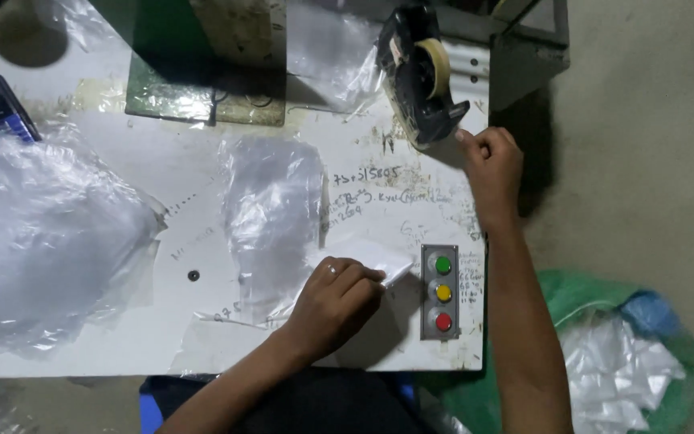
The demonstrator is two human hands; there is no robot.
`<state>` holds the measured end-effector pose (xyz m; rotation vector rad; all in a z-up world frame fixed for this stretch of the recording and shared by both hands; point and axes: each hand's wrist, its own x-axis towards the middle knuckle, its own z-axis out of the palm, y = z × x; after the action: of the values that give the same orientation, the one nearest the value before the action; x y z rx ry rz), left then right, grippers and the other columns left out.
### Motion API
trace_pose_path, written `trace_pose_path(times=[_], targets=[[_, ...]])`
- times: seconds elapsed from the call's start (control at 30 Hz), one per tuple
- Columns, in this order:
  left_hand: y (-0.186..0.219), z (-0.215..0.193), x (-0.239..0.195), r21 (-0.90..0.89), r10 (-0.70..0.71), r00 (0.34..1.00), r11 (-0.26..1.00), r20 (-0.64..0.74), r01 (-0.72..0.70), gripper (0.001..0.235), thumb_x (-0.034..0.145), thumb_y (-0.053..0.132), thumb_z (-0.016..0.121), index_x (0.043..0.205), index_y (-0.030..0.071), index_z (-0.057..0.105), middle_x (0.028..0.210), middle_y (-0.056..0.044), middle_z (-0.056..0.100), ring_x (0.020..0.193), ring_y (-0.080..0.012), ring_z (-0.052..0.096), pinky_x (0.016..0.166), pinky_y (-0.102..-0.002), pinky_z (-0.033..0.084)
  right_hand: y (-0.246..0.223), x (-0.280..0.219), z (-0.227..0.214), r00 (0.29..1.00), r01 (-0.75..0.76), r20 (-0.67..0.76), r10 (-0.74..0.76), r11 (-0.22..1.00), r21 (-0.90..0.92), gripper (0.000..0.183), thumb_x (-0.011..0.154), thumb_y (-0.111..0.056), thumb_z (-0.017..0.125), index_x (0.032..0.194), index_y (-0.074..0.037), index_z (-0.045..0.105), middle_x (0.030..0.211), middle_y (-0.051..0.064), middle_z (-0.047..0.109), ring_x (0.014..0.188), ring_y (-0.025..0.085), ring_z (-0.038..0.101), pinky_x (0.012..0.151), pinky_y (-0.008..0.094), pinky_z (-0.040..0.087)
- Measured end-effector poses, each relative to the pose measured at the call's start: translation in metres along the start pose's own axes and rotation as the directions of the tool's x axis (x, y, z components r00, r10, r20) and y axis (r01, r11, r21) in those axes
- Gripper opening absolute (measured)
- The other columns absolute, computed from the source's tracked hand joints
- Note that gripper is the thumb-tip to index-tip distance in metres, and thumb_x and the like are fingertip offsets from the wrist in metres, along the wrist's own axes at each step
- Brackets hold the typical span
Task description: Folding plastic bags and placing them into a collection sack while occasionally operating a control panel.
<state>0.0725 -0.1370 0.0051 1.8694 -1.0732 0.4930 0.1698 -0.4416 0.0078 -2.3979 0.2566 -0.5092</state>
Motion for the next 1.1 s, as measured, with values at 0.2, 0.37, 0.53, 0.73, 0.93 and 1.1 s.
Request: trace_pose_path(times=[0.2, 0.37, 0.53, 0.73, 0.93, 1.1], targets=[[0.004, 0.014, 0.005, 0.120, 0.032, 0.994, 0.993, -0.100, -0.020, 0.018, 0.096, 0.014, 0.072, 0.080, 0.010, 0.065, 0.080, -0.004, 0.067, 0.077, -0.0235, 0.066, 0.062, -0.032, 0.051, -0.061, -0.083, -0.032, 0.980, -0.133, -0.074, 0.185, 0.883, 0.450, 0.028, 0.107, -0.019, 0.072, 0.084, -0.005, 0.063, 0.065, 0.003, 0.049, 0.060, 0.009, 0.047, 0.059, 0.026, 0.045], [-0.006, 0.029, -0.006, 0.111, 0.030, 0.999, 0.993, -0.012, -0.029, 0.016, 0.094, 0.011, 0.075, 0.082, 0.008, 0.065, 0.086, -0.008, 0.067, 0.081, -0.0269, 0.068, 0.060, -0.033, 0.051, -0.086, -0.145, -0.027, 0.931, -0.341, 0.301, 0.207, 0.788, 0.513, 0.024, 0.100, -0.021, 0.067, 0.081, -0.006, 0.067, 0.060, 0.006, 0.053, 0.053, 0.012, 0.048, 0.050, 0.028, 0.044], [0.000, 0.033, 0.007, 0.106, -0.097, 0.992, 0.990, 0.086, 0.087, 0.009, 0.091, 0.007, 0.076, 0.091, 0.006, 0.067, 0.091, -0.013, 0.070, 0.083, -0.0306, 0.071, 0.063, -0.036, 0.055, -0.097, -0.157, -0.044, 0.715, -0.650, 0.547, 0.435, 0.703, 0.290, 0.023, 0.100, -0.021, 0.066, 0.096, -0.001, 0.076, 0.053, 0.006, 0.052, 0.050, 0.010, 0.045, 0.046, 0.025, 0.039], [0.025, 0.002, 0.032, -0.764, -0.764, 0.565, 0.152, 0.311, 0.627, 0.018, 0.086, 0.010, 0.081, 0.093, -0.001, 0.069, 0.089, -0.016, 0.077, 0.079, -0.0139, 0.061, 0.063, -0.026, 0.046, -0.091, -0.169, -0.035, 0.862, -0.466, 0.343, 0.373, 0.849, 0.249, 0.042, 0.092, -0.038, 0.075, 0.120, -0.007, 0.067, 0.097, 0.018, 0.072, 0.087, 0.026, 0.068, 0.082, 0.047, 0.055], [0.016, -0.064, -0.033, -0.391, -0.740, 0.672, 0.628, -0.032, 0.673, 0.012, 0.087, 0.014, 0.083, 0.093, 0.006, 0.076, 0.086, -0.014, 0.077, 0.073, -0.0345, 0.074, 0.068, -0.042, 0.057, -0.072, -0.185, -0.020, 0.959, -0.009, -0.249, 0.137, 0.890, 0.456, 0.024, 0.089, 0.005, 0.079, 0.106, 0.006, 0.062, 0.105, 0.020, 0.066, 0.103, 0.029, 0.068, 0.097, 0.043, 0.055], [0.014, -0.128, -0.140, 0.438, -0.735, 0.674, 0.584, -0.073, 0.684, 0.036, 0.087, 0.027, 0.082, 0.114, 0.011, 0.066, 0.115, -0.007, 0.068, 0.108, -0.0268, 0.063, 0.098, -0.044, 0.046, -0.055, -0.173, 0.006, 0.957, 0.083, 0.288, -0.027, 0.980, -0.183, 0.020, 0.091, -0.023, 0.076, 0.105, -0.010, 0.079, 0.138, 0.008, 0.068, 0.140, 0.033, 0.052, 0.120, 0.048, 0.032]])
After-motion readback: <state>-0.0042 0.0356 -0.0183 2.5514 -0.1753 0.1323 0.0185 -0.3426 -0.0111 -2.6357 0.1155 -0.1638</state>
